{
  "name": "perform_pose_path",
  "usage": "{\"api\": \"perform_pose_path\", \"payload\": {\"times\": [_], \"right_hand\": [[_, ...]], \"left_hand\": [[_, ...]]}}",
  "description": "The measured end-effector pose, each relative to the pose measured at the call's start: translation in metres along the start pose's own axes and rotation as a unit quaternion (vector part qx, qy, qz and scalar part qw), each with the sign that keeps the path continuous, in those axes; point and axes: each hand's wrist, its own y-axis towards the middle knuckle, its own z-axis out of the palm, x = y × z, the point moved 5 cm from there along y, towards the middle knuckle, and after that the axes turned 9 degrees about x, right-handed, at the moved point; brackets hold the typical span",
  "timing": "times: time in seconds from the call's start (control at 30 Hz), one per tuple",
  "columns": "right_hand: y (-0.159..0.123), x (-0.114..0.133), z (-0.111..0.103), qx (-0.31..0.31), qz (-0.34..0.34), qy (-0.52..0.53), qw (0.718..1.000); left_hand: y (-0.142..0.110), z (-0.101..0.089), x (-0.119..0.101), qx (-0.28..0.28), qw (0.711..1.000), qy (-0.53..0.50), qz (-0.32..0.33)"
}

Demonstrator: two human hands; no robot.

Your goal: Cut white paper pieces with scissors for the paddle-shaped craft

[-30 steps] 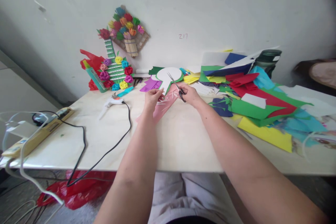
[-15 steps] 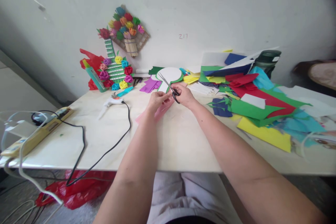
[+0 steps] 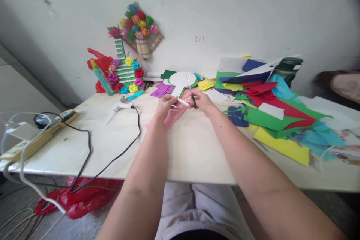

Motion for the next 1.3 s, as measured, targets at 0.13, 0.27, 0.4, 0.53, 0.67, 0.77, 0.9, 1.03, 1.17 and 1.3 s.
{"api": "perform_pose_path", "payload": {"times": [0.13,0.27,0.4,0.53,0.67,0.77,0.9,1.03,1.17,1.3], "right_hand": [[-0.003,0.005,0.004,0.015,-0.012,0.029,0.999],[-0.001,0.008,0.005,0.008,-0.051,0.056,0.997],[0.001,0.007,0.006,0.0,-0.057,0.068,0.996],[0.001,0.007,0.008,0.004,-0.061,0.069,0.996],[-0.002,0.008,0.013,0.014,-0.046,0.067,0.997],[-0.003,0.008,0.016,0.016,-0.022,0.073,0.997],[-0.001,0.005,0.014,-0.011,-0.021,0.097,0.995],[0.0,0.005,0.015,-0.006,-0.036,0.11,0.993],[-0.001,0.006,0.017,0.012,-0.034,0.099,0.994],[0.0,0.0,0.014,0.007,-0.014,0.087,0.996]], "left_hand": [[0.0,0.001,-0.002,0.004,1.0,0.007,0.01],[-0.001,0.004,-0.003,0.011,1.0,-0.006,0.014],[-0.002,0.01,-0.004,0.026,1.0,-0.01,0.004],[-0.003,0.014,-0.005,0.026,1.0,-0.017,0.001],[0.0,0.013,-0.003,0.011,0.999,-0.038,0.02],[0.002,0.011,0.0,-0.005,0.999,-0.049,0.023],[0.001,0.01,0.0,-0.012,0.998,-0.065,0.019],[-0.001,0.011,-0.002,-0.011,0.997,-0.08,0.019],[0.0,0.011,-0.001,-0.011,0.997,-0.082,0.009],[0.001,0.008,0.002,-0.021,0.995,-0.092,0.012]]}}
